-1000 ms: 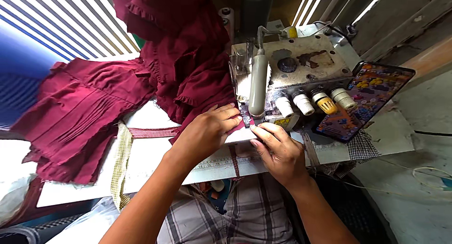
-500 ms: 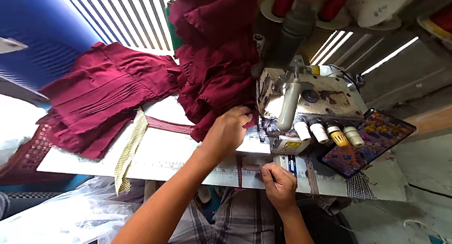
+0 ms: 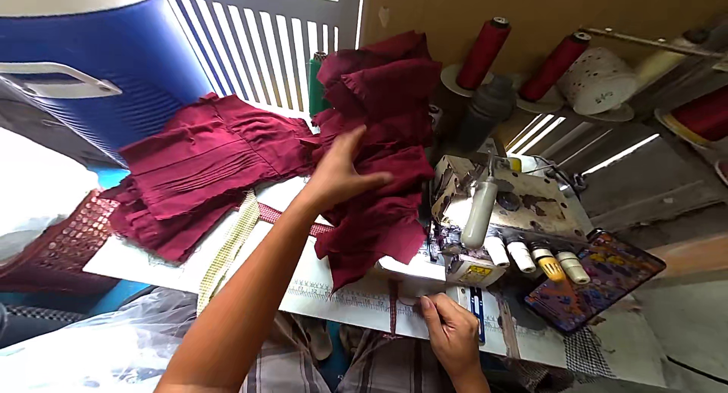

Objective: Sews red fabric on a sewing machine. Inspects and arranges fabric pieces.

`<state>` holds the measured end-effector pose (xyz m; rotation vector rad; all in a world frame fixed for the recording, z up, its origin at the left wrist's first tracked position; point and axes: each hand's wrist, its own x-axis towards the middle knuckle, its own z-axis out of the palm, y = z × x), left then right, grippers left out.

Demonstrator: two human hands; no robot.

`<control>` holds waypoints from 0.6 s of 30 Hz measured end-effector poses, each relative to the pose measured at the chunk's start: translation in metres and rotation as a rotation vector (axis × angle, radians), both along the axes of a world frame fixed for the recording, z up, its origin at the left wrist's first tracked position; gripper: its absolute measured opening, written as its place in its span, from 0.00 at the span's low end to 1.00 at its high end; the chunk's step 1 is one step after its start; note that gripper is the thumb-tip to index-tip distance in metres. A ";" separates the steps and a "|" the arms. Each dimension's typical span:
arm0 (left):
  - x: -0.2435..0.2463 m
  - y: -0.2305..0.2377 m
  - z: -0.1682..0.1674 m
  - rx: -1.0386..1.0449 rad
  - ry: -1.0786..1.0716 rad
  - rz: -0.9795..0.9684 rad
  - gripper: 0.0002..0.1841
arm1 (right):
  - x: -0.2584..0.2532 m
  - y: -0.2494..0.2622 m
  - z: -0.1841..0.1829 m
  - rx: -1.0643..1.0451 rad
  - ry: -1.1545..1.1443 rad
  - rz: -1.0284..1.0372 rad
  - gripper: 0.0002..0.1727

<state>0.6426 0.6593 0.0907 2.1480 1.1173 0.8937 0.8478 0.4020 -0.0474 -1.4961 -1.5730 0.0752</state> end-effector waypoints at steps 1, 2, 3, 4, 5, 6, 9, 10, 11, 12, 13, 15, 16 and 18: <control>0.009 0.002 -0.017 -0.057 0.032 -0.028 0.52 | 0.000 0.000 0.000 0.004 -0.004 0.001 0.25; 0.017 -0.001 -0.030 -0.037 0.053 -0.034 0.47 | 0.000 0.001 0.000 0.007 -0.010 0.002 0.25; 0.023 -0.003 -0.038 0.021 0.057 -0.017 0.36 | 0.000 0.002 -0.001 0.007 -0.014 0.002 0.25; 0.027 -0.004 -0.039 0.105 0.074 0.012 0.26 | 0.001 0.002 -0.003 0.004 -0.014 0.002 0.24; 0.027 -0.007 -0.032 0.193 0.100 0.053 0.20 | 0.001 0.002 -0.004 -0.001 -0.014 0.003 0.24; 0.023 -0.011 -0.017 0.293 0.119 0.108 0.18 | 0.001 0.002 -0.003 -0.009 -0.017 0.004 0.24; 0.010 -0.008 0.047 0.622 0.113 0.320 0.21 | 0.001 0.003 -0.001 -0.048 -0.034 0.005 0.22; 0.009 0.001 0.068 0.715 0.100 0.393 0.22 | 0.001 0.002 0.000 -0.067 -0.038 0.008 0.22; 0.012 0.015 0.087 0.785 0.094 0.452 0.25 | 0.001 0.002 0.002 -0.084 -0.041 0.010 0.21; 0.017 0.033 0.104 0.832 0.093 0.487 0.29 | 0.001 0.003 0.003 -0.098 -0.038 0.013 0.21; 0.026 0.056 0.118 0.871 0.085 0.490 0.33 | 0.001 0.004 0.004 -0.108 -0.032 0.016 0.20; 0.048 0.108 0.134 0.879 0.111 0.416 0.35 | 0.001 0.005 0.005 -0.126 -0.022 0.018 0.20; 0.058 0.135 0.133 0.833 0.177 0.352 0.36 | 0.001 0.005 0.005 -0.136 -0.020 0.017 0.20; 0.077 0.185 0.111 0.647 0.394 0.224 0.40 | 0.000 0.003 0.006 -0.150 -0.020 0.011 0.19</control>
